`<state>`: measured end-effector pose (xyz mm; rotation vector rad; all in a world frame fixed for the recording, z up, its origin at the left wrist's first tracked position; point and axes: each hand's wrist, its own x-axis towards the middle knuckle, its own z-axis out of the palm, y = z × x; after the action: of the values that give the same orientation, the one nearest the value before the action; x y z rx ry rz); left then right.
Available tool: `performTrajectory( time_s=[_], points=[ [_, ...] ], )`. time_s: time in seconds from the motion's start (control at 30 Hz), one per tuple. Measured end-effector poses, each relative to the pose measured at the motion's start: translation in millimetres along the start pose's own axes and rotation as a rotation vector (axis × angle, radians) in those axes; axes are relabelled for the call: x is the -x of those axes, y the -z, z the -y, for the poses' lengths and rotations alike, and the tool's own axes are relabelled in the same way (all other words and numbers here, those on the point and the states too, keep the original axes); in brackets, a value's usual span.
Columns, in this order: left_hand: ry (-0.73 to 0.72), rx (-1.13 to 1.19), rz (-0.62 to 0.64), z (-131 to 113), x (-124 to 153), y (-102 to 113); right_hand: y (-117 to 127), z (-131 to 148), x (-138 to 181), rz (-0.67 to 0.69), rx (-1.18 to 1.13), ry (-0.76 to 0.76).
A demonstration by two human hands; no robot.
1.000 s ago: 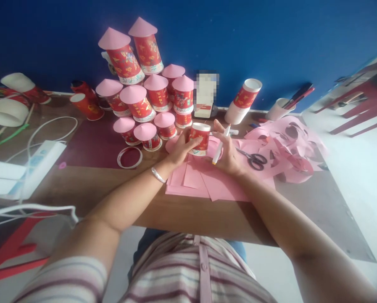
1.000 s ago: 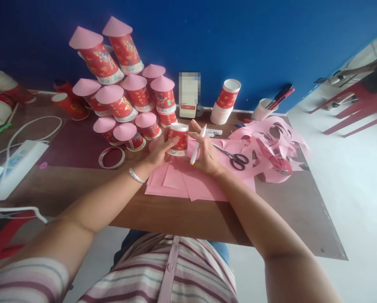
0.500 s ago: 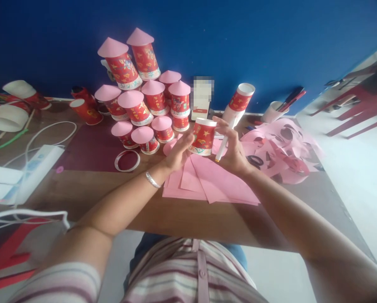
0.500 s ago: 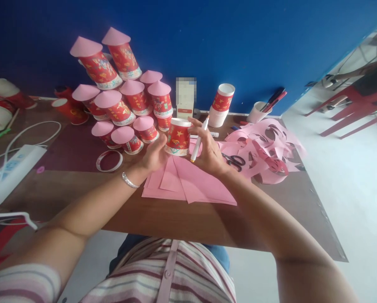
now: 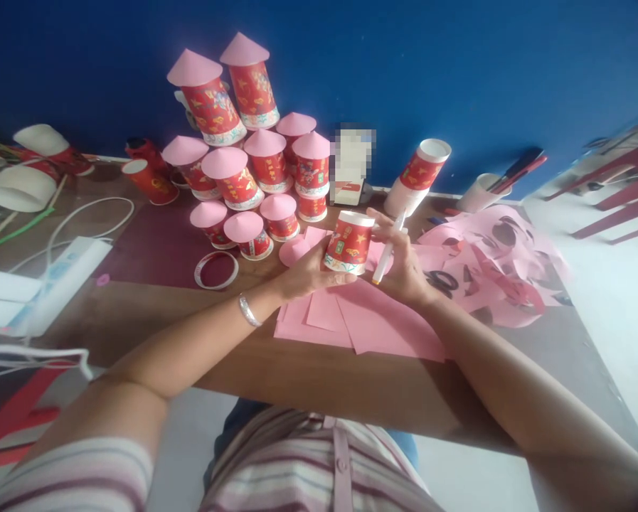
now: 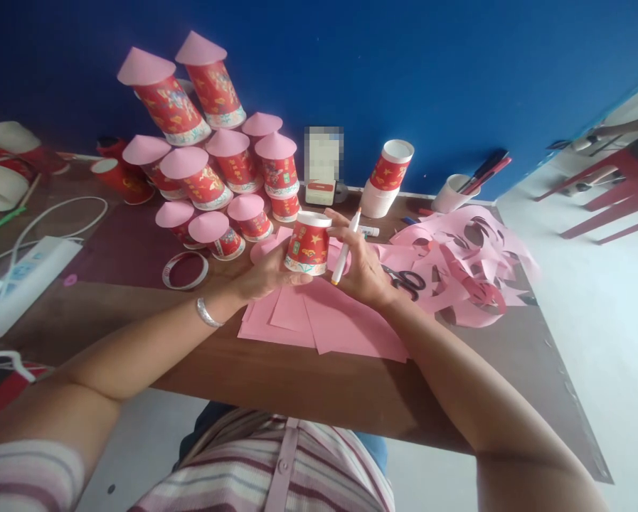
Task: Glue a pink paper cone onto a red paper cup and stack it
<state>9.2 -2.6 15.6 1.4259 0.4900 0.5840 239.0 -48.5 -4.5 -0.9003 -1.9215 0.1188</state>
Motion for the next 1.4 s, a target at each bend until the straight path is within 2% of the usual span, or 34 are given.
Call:
performTrajectory(
  time_s=[0.13, 0.33, 0.5, 0.6, 0.77, 1.2, 1.4],
  points=[
    [0.042, 0.018, -0.041, 6.4, 2.8, -2.3, -6.0, -1.8, 6.3, 0.020, -0.005, -0.046],
    [-0.040, 0.113, -0.123, 15.6, 0.7, -0.7, -9.9, 2.6, 15.8, -0.019, -0.008, -0.099],
    [-0.045, 0.162, -0.114, 16.2, 1.6, 2.1, -8.8, 14.0, 21.8, -0.084, -0.012, -0.214],
    [-0.025, 0.189, -0.124, 15.1, 3.2, -0.6, -9.7, 23.8, 21.9, -0.041, 0.020, -0.251],
    [0.004, 0.153, -0.223, 15.4, 5.6, -7.8, -10.6, 29.8, 19.5, -0.016, 0.052, -0.243],
    [0.042, 0.173, -0.165, 16.0, 2.3, -1.1, -9.3, 28.6, 21.4, 0.030, 0.048, -0.250],
    [-0.023, 0.177, -0.035, 10.9, 1.2, 0.5, -8.7, 28.0, 22.6, 0.009, 0.020, -0.233]
  ],
)
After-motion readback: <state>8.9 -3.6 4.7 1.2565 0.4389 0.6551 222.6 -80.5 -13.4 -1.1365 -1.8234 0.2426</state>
